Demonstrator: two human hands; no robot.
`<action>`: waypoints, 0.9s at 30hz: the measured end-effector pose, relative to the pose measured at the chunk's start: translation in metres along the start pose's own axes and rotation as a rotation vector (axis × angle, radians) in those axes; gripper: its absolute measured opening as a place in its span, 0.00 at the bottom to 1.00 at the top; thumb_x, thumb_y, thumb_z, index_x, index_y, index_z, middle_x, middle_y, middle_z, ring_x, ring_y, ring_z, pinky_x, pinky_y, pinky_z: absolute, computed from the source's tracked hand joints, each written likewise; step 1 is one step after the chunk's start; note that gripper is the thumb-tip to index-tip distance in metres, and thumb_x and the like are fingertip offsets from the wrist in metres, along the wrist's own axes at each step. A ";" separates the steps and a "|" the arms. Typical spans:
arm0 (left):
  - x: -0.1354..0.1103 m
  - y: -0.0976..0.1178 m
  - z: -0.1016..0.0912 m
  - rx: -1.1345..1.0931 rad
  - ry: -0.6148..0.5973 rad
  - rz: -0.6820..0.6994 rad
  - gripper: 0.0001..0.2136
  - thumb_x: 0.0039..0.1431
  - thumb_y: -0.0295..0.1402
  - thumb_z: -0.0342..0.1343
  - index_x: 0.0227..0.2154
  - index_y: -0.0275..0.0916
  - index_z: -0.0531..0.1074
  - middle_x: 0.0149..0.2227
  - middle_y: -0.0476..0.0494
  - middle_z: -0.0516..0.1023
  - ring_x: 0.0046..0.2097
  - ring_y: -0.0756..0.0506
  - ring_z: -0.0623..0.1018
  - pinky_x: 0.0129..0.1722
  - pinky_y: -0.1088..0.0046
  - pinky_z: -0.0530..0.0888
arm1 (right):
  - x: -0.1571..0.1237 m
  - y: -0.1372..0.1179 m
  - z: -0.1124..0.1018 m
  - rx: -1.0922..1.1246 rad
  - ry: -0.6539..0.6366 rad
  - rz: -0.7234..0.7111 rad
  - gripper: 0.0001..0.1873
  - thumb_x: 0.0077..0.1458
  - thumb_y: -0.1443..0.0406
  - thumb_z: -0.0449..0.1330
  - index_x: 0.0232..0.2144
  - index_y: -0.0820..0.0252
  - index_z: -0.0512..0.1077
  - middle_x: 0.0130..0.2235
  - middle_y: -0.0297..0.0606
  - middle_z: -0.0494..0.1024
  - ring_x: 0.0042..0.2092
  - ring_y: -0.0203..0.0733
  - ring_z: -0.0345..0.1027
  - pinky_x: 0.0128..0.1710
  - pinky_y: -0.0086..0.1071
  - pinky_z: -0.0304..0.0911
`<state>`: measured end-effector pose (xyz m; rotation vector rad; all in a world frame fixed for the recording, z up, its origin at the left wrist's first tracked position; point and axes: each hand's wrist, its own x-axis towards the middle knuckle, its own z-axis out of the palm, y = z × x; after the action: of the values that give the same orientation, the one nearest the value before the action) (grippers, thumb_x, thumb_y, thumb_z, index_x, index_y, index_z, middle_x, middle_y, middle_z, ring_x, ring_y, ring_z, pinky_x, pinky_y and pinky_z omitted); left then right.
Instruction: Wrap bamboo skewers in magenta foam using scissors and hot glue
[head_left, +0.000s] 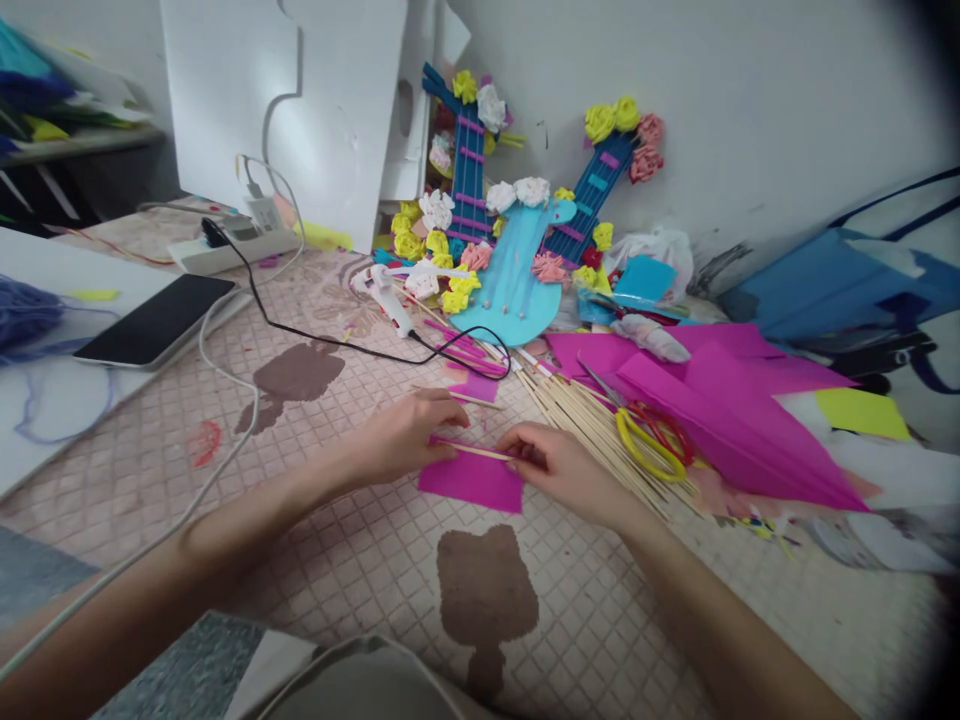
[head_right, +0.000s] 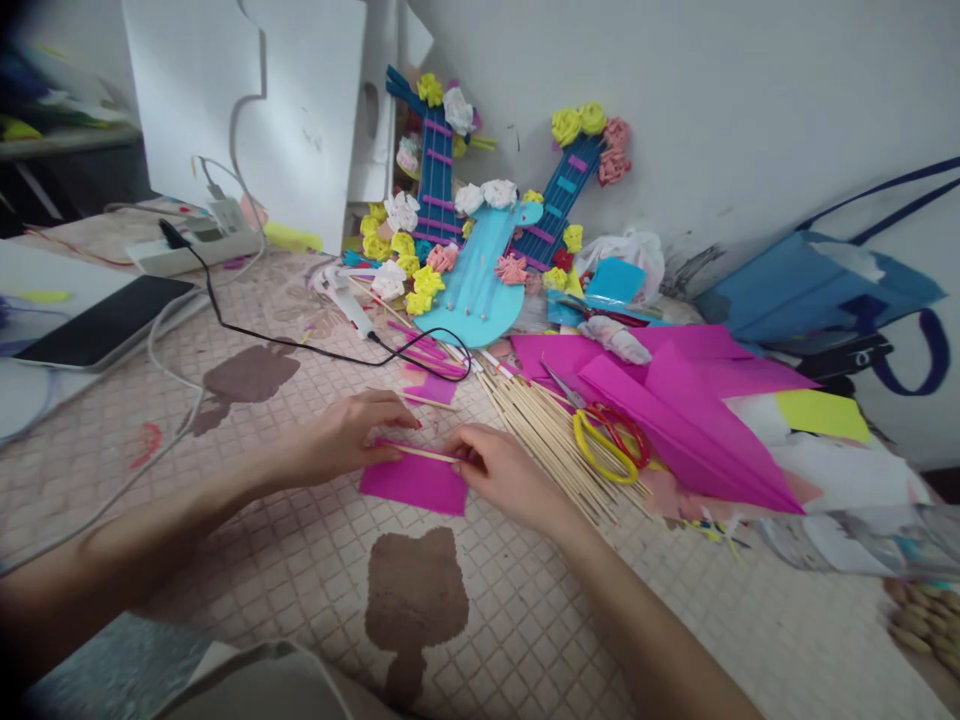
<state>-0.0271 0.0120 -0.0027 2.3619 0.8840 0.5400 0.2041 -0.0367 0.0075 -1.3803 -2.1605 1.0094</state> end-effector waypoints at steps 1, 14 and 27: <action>0.000 0.002 0.000 -0.020 -0.013 -0.030 0.10 0.51 0.24 0.56 0.37 0.36 0.75 0.34 0.42 0.77 0.36 0.45 0.75 0.36 0.71 0.70 | 0.000 0.000 0.000 0.059 -0.023 0.011 0.09 0.53 0.72 0.55 0.35 0.57 0.73 0.32 0.33 0.76 0.32 0.37 0.67 0.30 0.29 0.59; -0.016 0.003 0.004 -0.016 -0.038 -0.098 0.06 0.51 0.24 0.54 0.31 0.37 0.73 0.29 0.47 0.75 0.30 0.49 0.72 0.30 0.75 0.64 | -0.006 -0.009 0.008 -0.074 -0.016 -0.030 0.10 0.52 0.74 0.55 0.35 0.57 0.72 0.32 0.33 0.73 0.34 0.36 0.66 0.31 0.29 0.58; -0.020 0.000 0.011 0.054 0.014 -0.008 0.07 0.57 0.23 0.51 0.33 0.37 0.73 0.35 0.43 0.75 0.38 0.46 0.74 0.38 0.71 0.69 | -0.020 -0.002 0.034 -0.510 0.166 -0.222 0.11 0.62 0.70 0.51 0.44 0.62 0.70 0.41 0.44 0.72 0.43 0.46 0.65 0.44 0.41 0.66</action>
<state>-0.0350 -0.0062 -0.0147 2.4042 0.9247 0.5362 0.1897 -0.0673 -0.0123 -1.3259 -2.4702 0.2562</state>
